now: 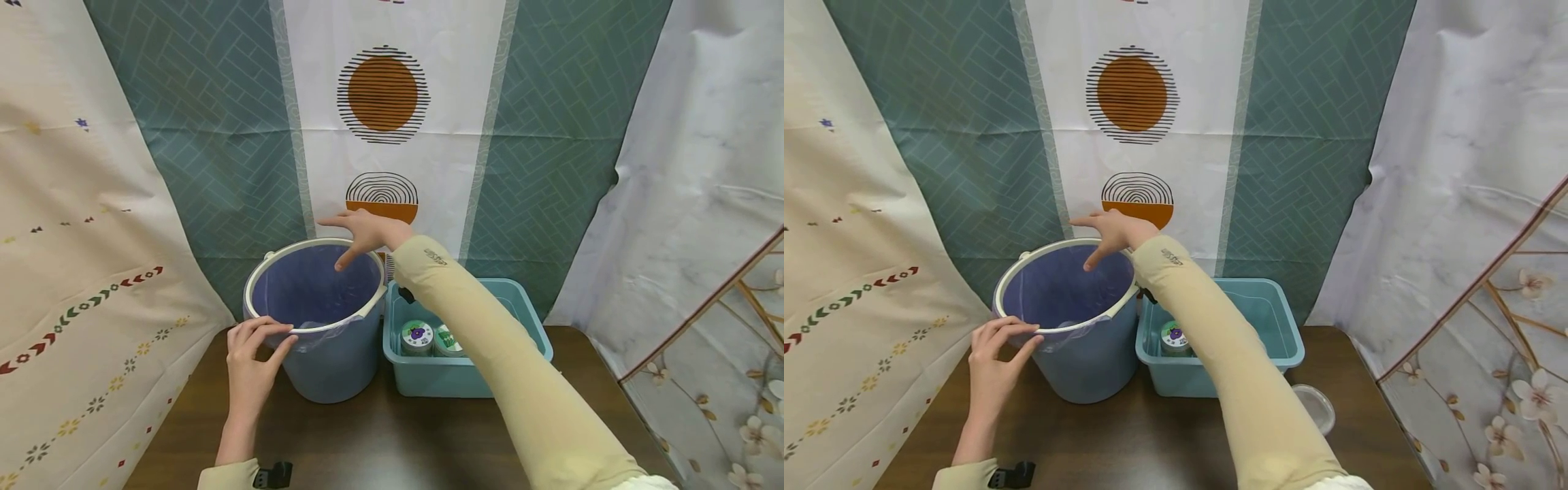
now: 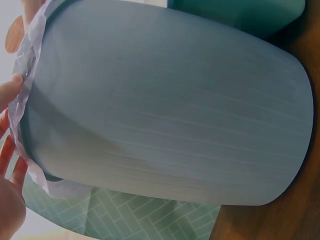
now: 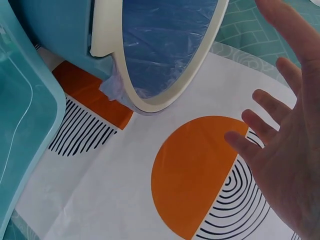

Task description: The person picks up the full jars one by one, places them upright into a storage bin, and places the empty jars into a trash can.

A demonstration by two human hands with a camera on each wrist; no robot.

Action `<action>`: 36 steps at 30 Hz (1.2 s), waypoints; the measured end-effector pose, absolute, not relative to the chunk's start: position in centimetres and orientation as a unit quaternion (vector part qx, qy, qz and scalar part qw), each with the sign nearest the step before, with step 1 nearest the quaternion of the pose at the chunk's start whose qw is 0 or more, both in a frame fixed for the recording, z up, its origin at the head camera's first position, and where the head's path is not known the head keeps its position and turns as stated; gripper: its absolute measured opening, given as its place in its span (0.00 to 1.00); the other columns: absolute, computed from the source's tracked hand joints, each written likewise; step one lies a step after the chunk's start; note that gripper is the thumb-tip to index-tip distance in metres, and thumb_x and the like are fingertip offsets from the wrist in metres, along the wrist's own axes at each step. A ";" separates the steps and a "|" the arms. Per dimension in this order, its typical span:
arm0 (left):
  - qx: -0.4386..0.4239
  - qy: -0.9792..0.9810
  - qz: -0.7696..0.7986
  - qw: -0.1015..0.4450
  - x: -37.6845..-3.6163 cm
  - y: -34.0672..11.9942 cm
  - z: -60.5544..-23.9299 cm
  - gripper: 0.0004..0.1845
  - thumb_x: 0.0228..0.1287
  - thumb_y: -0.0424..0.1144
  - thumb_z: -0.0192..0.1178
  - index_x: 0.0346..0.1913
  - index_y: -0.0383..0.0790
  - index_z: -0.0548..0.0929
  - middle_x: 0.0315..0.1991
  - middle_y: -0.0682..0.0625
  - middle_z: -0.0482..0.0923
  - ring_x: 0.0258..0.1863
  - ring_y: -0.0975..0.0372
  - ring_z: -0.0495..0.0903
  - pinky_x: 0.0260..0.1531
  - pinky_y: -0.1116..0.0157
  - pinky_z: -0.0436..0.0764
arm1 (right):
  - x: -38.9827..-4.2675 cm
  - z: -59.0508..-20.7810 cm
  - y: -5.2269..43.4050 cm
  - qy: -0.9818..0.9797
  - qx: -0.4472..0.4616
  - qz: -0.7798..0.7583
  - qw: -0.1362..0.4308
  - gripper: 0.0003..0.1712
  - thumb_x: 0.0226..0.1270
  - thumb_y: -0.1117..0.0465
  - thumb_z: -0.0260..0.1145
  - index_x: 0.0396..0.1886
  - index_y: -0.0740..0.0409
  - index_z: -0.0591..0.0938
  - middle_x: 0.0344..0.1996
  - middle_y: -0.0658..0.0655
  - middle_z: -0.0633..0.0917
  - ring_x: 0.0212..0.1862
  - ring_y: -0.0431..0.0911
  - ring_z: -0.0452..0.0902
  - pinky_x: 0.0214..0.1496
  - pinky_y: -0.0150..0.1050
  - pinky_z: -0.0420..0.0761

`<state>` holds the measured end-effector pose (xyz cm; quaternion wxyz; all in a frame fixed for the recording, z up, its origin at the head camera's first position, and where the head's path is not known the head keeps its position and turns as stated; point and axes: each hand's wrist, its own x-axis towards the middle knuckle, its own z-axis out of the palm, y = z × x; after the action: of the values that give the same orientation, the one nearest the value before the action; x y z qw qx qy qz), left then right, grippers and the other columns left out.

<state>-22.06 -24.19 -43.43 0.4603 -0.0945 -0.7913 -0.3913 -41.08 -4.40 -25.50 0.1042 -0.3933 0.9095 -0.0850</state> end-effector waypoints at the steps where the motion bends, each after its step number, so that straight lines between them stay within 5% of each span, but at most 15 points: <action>1: -0.096 -0.790 -0.390 0.464 -22.1 -24.2 -43.4 0.16 0.40 0.24 0.77 0.36 0.41 0.90 0.40 0.44 0.81 0.51 0.68 0.65 0.54 0.70 0.59 | -41.1 -25.5 -4.3 0.908 -0.396 -0.087 0.104 0.59 0.53 0.38 0.74 0.79 0.33 0.51 0.81 0.54 0.49 0.81 0.58 0.37 0.78 0.62 0.52; 15: -0.093 -0.792 -0.397 0.455 -21.9 -24.0 -43.4 0.15 0.42 0.25 0.77 0.36 0.41 0.90 0.40 0.44 0.81 0.52 0.70 0.65 0.55 0.71 0.59 | -39.9 -25.3 -0.3 0.895 -0.416 -0.117 0.107 0.53 0.55 0.42 0.73 0.78 0.36 0.58 0.79 0.51 0.58 0.80 0.52 0.46 0.77 0.60 0.56; 36: -0.089 -0.795 -0.397 0.449 -22.0 -24.3 -43.6 0.15 0.42 0.25 0.77 0.36 0.40 0.90 0.41 0.42 0.80 0.53 0.72 0.64 0.56 0.71 0.59 | -33.8 -27.1 12.0 0.868 -0.462 -0.184 -0.011 0.41 0.59 0.46 0.73 0.72 0.43 0.69 0.69 0.52 0.73 0.71 0.51 0.65 0.71 0.57 0.66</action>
<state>-22.01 -24.26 -43.57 0.4489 -0.0889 -0.7954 -0.3975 -33.77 12.01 -27.15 -0.0111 -0.4618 0.8677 -0.1835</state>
